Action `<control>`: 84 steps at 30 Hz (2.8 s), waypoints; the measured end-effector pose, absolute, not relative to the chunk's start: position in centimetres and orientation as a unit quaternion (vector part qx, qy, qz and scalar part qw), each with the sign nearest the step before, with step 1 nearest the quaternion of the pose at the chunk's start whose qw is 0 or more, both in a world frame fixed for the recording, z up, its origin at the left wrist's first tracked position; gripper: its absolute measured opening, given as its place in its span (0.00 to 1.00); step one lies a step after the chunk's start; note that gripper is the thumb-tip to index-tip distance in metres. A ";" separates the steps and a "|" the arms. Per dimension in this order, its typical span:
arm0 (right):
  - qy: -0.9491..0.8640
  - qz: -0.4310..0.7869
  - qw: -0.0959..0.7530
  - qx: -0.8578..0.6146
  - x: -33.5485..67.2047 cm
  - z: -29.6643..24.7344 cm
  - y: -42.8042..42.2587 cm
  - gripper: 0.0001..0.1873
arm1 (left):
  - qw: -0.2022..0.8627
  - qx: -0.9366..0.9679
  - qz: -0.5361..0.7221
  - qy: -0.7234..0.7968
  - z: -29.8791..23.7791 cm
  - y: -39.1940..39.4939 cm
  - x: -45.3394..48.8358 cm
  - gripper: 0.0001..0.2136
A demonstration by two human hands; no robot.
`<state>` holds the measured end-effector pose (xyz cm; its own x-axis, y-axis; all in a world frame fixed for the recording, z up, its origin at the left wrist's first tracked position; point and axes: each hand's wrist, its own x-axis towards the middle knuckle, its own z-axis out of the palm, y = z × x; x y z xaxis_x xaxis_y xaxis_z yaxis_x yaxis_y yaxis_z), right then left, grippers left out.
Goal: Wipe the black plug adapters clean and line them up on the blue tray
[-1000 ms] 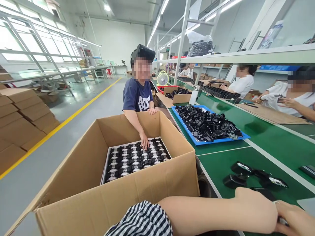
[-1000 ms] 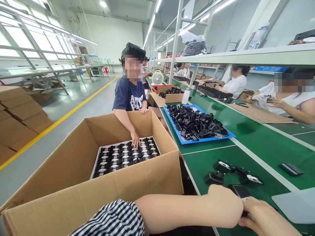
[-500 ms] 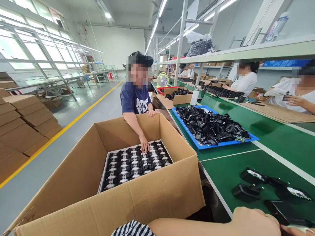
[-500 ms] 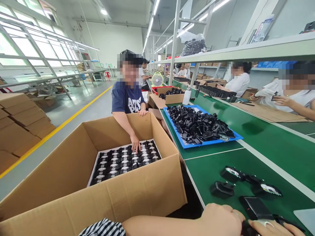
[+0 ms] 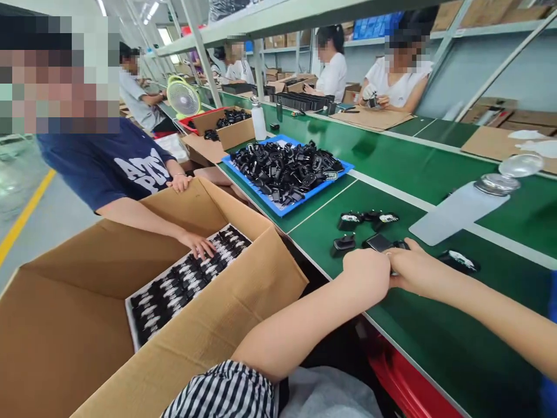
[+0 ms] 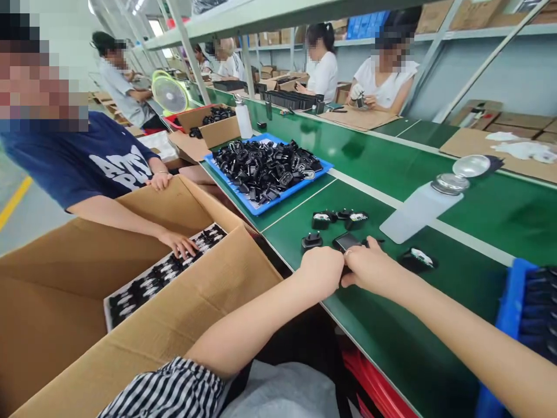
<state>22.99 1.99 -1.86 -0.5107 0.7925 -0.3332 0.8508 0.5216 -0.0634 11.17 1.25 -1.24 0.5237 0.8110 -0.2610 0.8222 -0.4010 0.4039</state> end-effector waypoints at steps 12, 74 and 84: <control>0.862 -0.083 0.108 0.488 24.0 -1.4 1.2 0.17 | 0.367 0.760 0.205 0.495 -6.3 -0.1 8.0 0.18; 0.503 -0.015 -0.270 0.821 46.5 -5.5 -12.2 0.32 | 0.316 0.897 0.280 0.128 -0.6 -6.0 21.5 0.14; 0.551 -0.109 -0.051 0.826 49.3 -4.4 -12.7 0.17 | 0.145 0.902 0.321 0.250 -10.3 -3.3 12.8 0.06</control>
<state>49.32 -12.67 -4.43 0.3683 0.9213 -0.1247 0.8990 -0.3871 -0.2046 12.79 -3.25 -10.33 0.6690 0.5446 0.5058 0.3581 -0.8325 0.4227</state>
